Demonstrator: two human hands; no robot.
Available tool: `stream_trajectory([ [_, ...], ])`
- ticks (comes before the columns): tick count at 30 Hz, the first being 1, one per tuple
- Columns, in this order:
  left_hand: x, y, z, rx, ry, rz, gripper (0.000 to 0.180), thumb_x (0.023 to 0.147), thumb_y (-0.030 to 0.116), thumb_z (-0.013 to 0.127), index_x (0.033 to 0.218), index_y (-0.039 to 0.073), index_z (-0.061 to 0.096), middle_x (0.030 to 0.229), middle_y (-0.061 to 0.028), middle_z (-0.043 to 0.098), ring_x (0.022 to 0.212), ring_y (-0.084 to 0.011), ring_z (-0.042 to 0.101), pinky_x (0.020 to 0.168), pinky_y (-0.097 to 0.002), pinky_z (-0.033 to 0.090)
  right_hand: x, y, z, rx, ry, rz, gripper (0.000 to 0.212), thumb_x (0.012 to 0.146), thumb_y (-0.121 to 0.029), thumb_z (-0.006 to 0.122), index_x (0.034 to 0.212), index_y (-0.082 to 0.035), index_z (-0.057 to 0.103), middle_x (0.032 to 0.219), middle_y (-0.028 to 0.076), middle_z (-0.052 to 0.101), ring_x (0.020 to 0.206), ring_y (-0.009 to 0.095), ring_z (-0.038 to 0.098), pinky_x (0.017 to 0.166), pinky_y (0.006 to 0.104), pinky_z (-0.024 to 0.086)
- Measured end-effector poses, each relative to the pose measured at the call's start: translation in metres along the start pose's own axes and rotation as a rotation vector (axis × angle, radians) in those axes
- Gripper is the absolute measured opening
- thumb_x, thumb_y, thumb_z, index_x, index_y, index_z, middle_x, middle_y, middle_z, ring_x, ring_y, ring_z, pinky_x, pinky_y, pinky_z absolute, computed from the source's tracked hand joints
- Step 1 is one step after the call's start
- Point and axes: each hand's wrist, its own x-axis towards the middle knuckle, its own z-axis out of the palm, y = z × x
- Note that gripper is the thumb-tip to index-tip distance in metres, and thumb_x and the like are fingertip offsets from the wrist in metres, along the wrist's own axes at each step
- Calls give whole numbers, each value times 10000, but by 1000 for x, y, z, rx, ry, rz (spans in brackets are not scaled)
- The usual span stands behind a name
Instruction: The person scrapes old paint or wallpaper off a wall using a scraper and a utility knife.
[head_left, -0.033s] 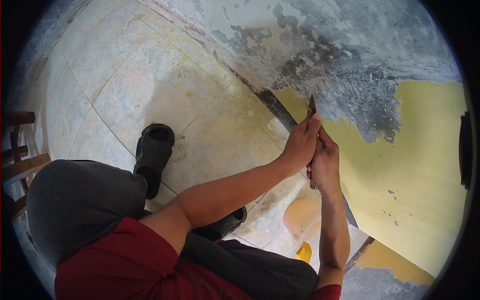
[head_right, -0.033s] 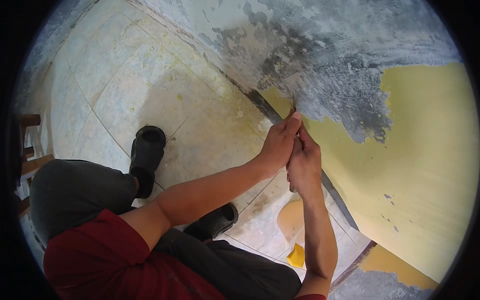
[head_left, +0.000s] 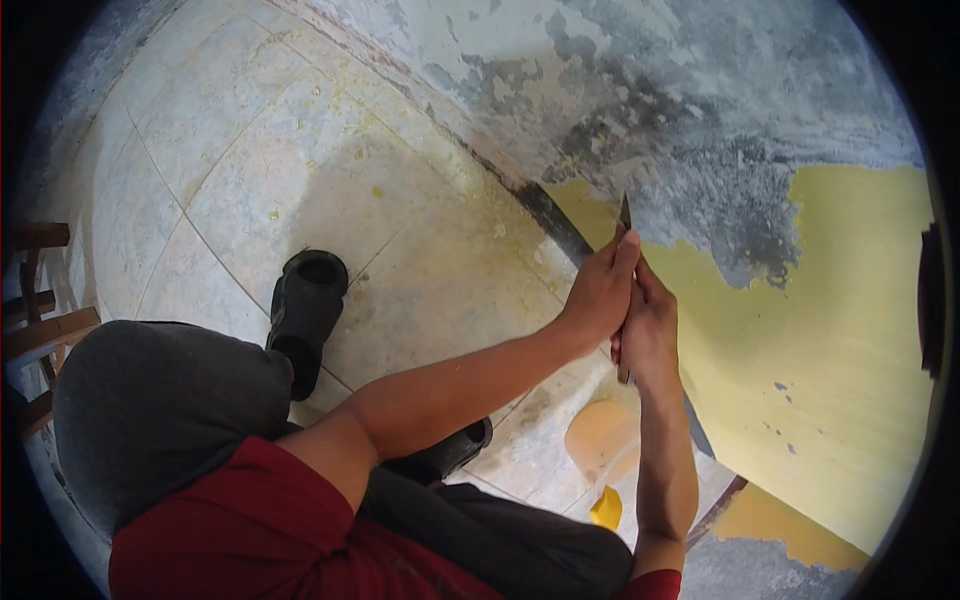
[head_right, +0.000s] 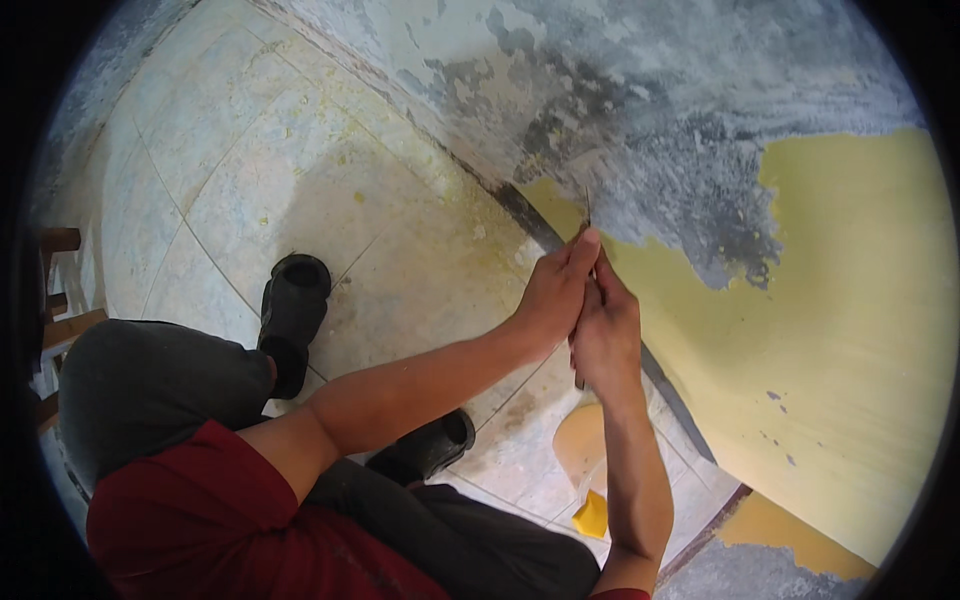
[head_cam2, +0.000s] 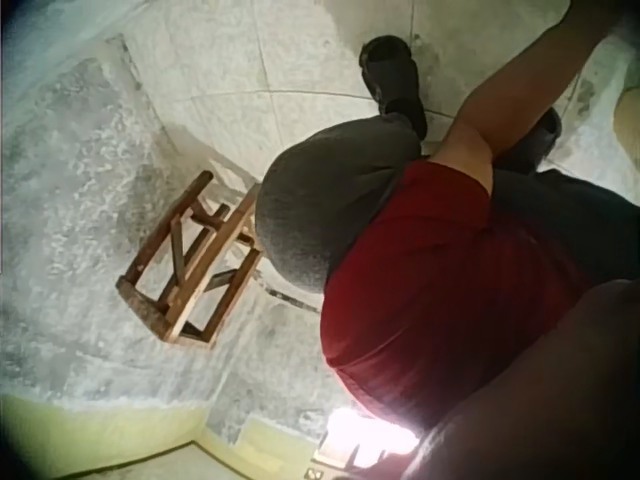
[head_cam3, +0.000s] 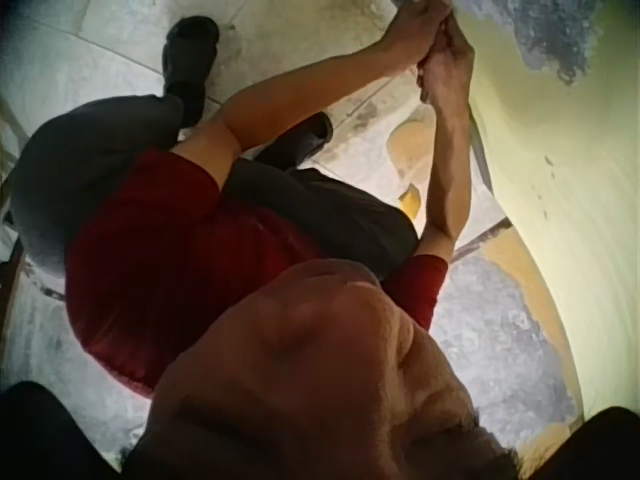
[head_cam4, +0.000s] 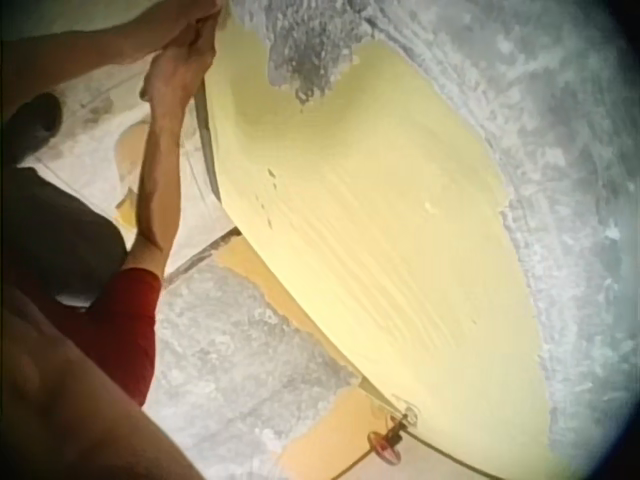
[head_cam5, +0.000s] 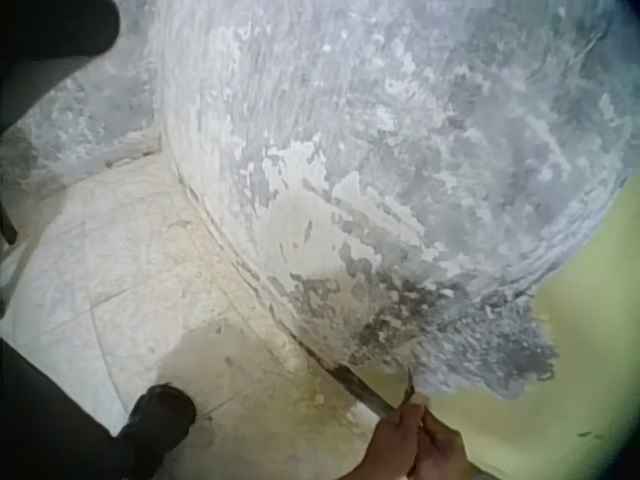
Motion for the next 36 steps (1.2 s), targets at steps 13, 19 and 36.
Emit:
stream_trajectory([
  [13,6,-19,-9,-97,42,-66,427,1039,414,434,1044,25,611,885,-21,608,796,-72,513,707,-241,448,0,9,3,-168,-35,154,411,992,-129,410,1373,-7,507,938,167,683,791,209,681,710,306,544],
  [19,3,3,-11,-99,-97,-151,512,1040,427,393,1282,0,537,765,-73,604,675,-127,556,600,-280,486,-1,2,-1,-11,-3,39,427,1006,-154,403,1408,-36,482,620,25,546,407,87,450,379,264,390],
  [36,7,-7,-2,-23,28,37,468,1041,430,362,1013,-2,539,582,-80,514,452,-150,517,428,-313,439,-3,-4,4,-79,28,-4,401,1009,-183,387,1349,-35,538,540,2,488,381,69,411,339,247,329],
])
